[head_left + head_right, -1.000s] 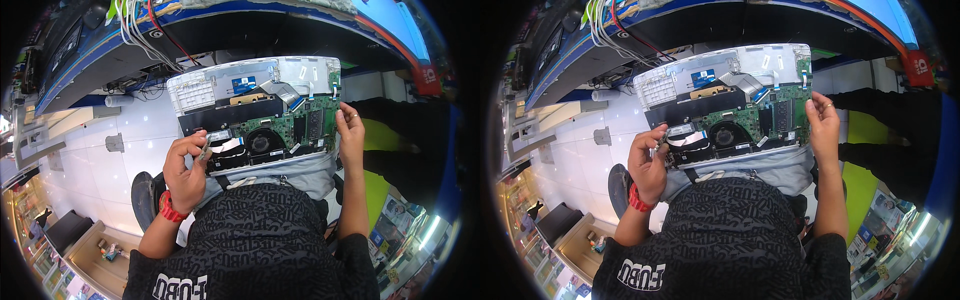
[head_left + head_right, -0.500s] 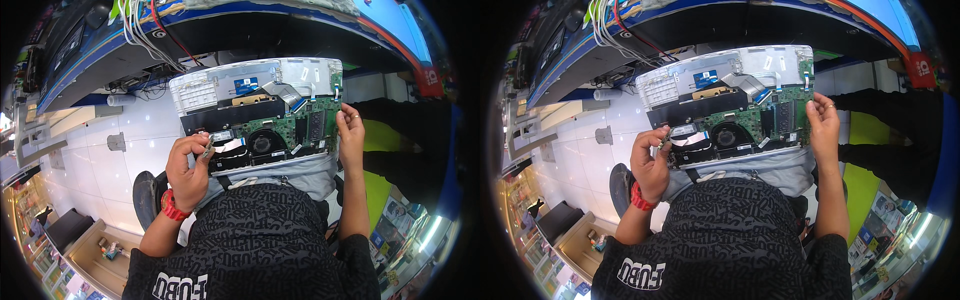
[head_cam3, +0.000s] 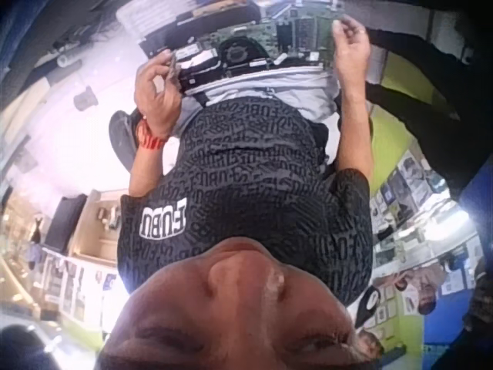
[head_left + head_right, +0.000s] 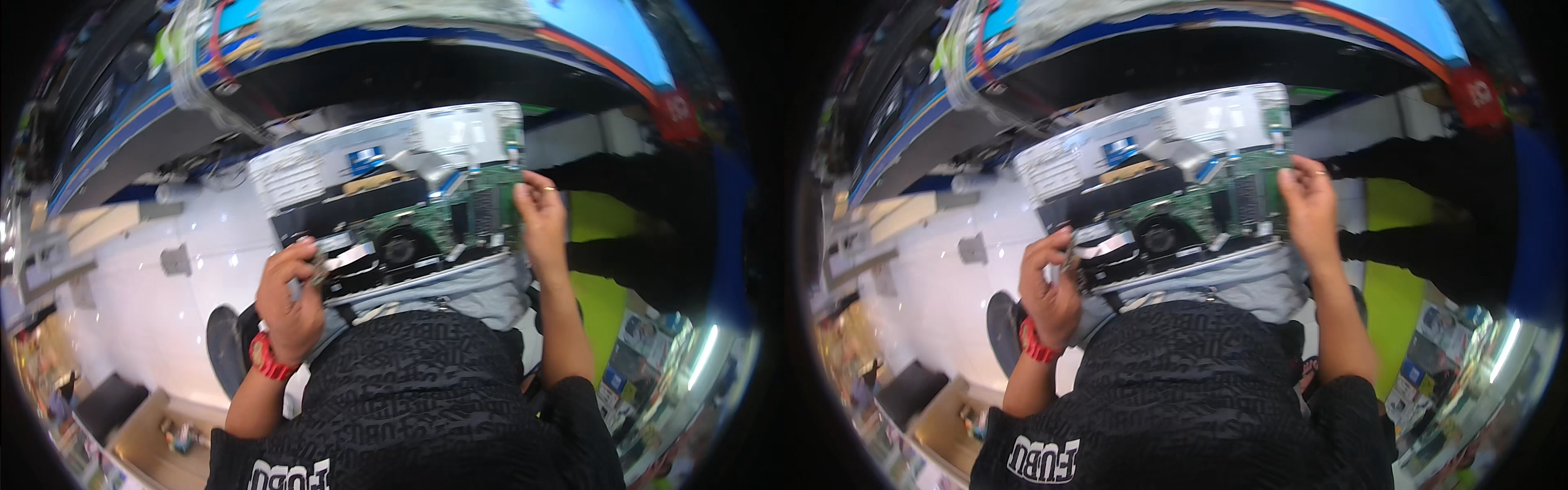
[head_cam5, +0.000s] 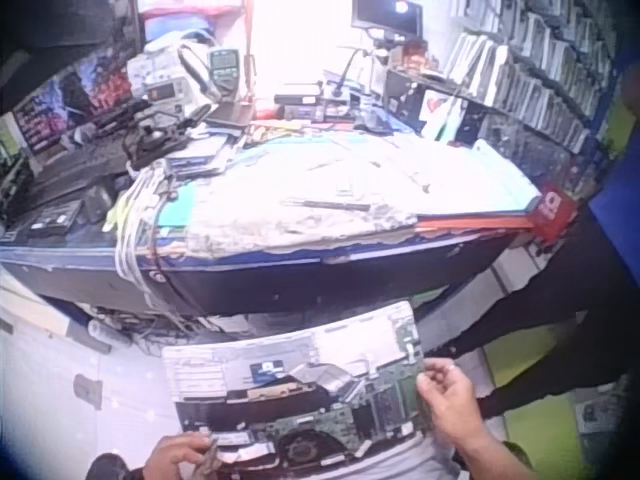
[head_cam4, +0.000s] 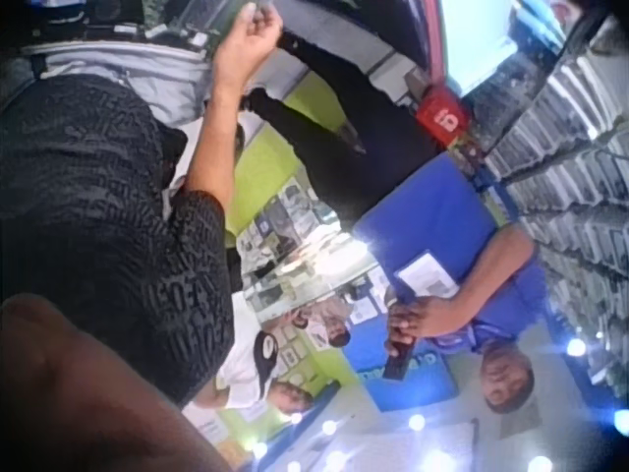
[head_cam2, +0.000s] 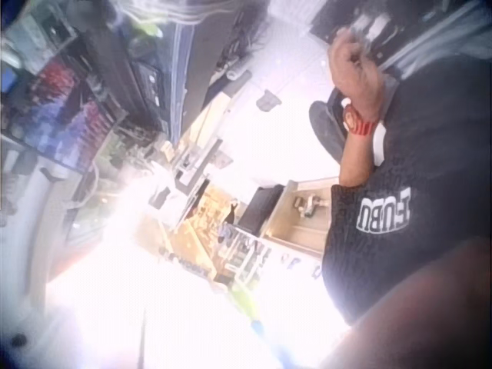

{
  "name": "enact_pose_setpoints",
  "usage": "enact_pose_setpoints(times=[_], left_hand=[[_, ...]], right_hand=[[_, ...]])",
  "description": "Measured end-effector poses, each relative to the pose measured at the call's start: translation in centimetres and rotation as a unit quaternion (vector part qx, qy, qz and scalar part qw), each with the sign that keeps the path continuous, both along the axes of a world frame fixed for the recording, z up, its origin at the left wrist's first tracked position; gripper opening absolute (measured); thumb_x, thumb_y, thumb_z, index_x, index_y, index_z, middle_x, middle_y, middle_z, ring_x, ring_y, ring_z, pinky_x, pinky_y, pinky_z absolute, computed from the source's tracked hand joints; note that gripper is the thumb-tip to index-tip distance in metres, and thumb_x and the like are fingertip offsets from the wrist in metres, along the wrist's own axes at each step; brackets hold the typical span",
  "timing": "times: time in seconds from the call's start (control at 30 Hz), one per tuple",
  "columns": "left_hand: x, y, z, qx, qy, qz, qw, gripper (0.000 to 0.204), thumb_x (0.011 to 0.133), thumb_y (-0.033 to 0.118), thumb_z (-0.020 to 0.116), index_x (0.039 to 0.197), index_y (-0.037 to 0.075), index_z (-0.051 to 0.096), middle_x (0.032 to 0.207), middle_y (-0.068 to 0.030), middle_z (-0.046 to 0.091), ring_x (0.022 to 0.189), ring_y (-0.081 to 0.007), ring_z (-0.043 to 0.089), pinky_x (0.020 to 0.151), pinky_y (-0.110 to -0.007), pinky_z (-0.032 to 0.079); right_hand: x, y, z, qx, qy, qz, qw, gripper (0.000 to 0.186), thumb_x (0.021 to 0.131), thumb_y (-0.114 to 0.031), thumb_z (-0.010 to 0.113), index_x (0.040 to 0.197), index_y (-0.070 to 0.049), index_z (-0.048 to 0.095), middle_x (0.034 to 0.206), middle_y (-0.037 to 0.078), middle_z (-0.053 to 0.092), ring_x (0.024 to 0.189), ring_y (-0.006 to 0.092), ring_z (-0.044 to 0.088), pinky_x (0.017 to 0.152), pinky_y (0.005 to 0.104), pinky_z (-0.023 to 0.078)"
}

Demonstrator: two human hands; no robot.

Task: The person repairs a laptop by hand and using a screwdriver. They disconnect ribbon cables from the motherboard, handle a small circuit board, and work on the internal components of the device while holding it in their lap.

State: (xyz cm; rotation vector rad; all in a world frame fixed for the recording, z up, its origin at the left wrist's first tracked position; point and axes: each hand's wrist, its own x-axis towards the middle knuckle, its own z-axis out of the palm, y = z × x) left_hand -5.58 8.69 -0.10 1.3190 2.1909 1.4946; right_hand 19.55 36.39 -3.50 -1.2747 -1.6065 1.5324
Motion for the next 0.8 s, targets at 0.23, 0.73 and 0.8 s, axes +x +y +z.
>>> enact_pose_setpoints(times=[0.23,0.73,0.8], left_hand=[[0.6,-0.6,0.0,-0.027,-0.007,0.004,1.0,0.025,0.088,-0.018,0.062,0.101,0.002,0.053,0.123,-0.0219,0.07,0.118,-0.0353,0.069,0.104,-0.042,0.052],[0.5,-0.2,0.0,-0.003,0.002,0.013,1.0,0.026,0.085,-0.019,0.061,0.102,0.001,0.056,0.118,-0.0218,0.072,0.107,-0.0334,0.071,0.096,-0.04,0.055],[0.3,-0.2,0.0,-0.002,-0.003,0.007,1.0,0.025,0.087,-0.016,0.065,0.101,0.002,0.057,0.114,-0.0211,0.073,0.103,-0.034,0.072,0.093,-0.041,0.056]], right_hand=[[-0.2,0.3,-0.4,-0.053,0.079,-0.005,0.995,0.036,0.106,-0.009,0.065,0.134,0.009,0.052,0.116,0.012,0.068,0.101,0.0121,0.067,0.09,0.0255,0.055],[0.0,0.4,-1.5,-0.032,0.041,0.0,0.999,0.04,0.105,-0.013,0.067,0.136,0.008,0.052,0.122,0.017,0.069,0.108,0.0162,0.068,0.094,0.0292,0.056],[-0.1,0.2,-0.7,-0.046,0.044,-0.001,0.998,0.039,0.105,-0.012,0.067,0.135,0.008,0.053,0.123,0.017,0.069,0.109,0.0163,0.068,0.095,0.0291,0.055]])
